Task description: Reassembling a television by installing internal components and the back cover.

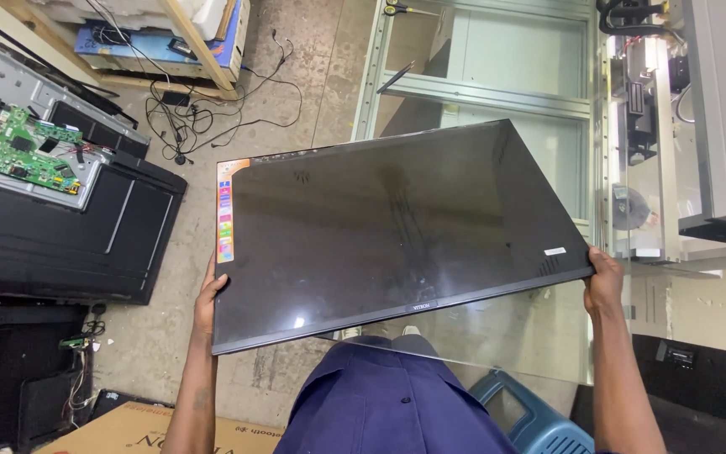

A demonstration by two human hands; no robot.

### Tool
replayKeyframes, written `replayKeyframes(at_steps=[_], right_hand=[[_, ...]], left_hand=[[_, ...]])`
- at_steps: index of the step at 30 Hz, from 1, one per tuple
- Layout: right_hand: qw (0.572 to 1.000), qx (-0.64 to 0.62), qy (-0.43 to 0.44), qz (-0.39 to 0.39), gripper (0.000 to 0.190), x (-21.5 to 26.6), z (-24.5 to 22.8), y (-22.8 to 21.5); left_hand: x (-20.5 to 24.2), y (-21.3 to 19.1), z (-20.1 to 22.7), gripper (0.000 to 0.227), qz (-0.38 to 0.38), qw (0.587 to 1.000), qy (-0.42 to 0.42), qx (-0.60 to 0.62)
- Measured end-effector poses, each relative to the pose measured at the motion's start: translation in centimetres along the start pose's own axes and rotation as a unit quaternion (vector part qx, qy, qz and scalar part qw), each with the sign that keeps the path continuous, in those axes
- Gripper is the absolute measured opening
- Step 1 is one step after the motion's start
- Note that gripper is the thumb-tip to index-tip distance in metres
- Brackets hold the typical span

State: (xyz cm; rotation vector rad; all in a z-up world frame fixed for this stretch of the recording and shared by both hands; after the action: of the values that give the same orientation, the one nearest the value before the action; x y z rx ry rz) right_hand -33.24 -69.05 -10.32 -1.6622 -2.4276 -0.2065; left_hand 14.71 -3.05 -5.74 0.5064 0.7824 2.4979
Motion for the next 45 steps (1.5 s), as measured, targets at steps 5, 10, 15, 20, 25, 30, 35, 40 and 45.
replayKeyframes(at_steps=[5, 10, 15, 20, 25, 30, 35, 40, 45], right_hand=[[0.998, 0.017, 0.022, 0.054, 0.022, 6.5, -4.8, -1.4], [0.995, 0.062, 0.009, 0.082, 0.026, 13.1, -8.5, -3.0], [0.986, 0.037, -0.001, 0.164, 0.024, 18.4, -10.5, -5.8], [0.974, 0.142, -0.053, 0.168, 0.042, 21.9, -12.9, -7.7], [0.970, 0.130, 0.050, 0.197, 0.043, 24.2, -16.6, -6.4], [0.963, 0.243, -0.005, 0.120, 0.054, 23.9, -18.8, -5.1], [0.960, 0.265, -0.060, 0.074, 0.060, 19.7, -16.4, -10.1], [0.923, 0.359, -0.136, 0.021, 0.064, 17.7, -17.7, -10.4], [0.917, 0.361, -0.171, -0.002, 0.072, 15.9, -19.5, -8.9]], left_hand=[[-0.6, 1.6, 3.5, 0.073, 0.014, 0.996, -0.057, -0.072], [-0.7, 1.7, 5.5, 0.072, -0.004, 0.993, -0.105, -0.061], [-0.2, 4.2, 8.4, 0.069, 0.015, 0.973, -0.172, -0.151], [-1.5, 2.4, 9.8, 0.035, -0.092, 0.956, -0.047, -0.274], [-1.5, 9.3, 12.7, 0.038, -0.054, 0.954, -0.084, -0.284], [-4.5, 4.7, 11.3, 0.016, -0.032, 0.990, -0.017, -0.140], [-7.6, 5.7, 10.9, 0.044, -0.073, 0.993, -0.039, -0.081], [-10.6, 6.2, 12.0, 0.058, -0.068, 0.995, 0.058, -0.038], [-14.5, 2.2, 11.1, 0.039, -0.013, 0.999, -0.047, -0.009]])
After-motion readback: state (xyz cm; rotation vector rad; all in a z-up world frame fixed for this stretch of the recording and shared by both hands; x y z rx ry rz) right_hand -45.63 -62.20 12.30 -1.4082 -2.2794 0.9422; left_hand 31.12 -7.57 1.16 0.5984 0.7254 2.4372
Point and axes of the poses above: each hand's wrist, its own x-axis away from the middle knuckle, its own y-axis out of the palm, z = x × y, the point moved 6 cm from there along -x, towards the middle knuckle, and after that the axes turned 4 degrees about y, right-handed, at the moved point
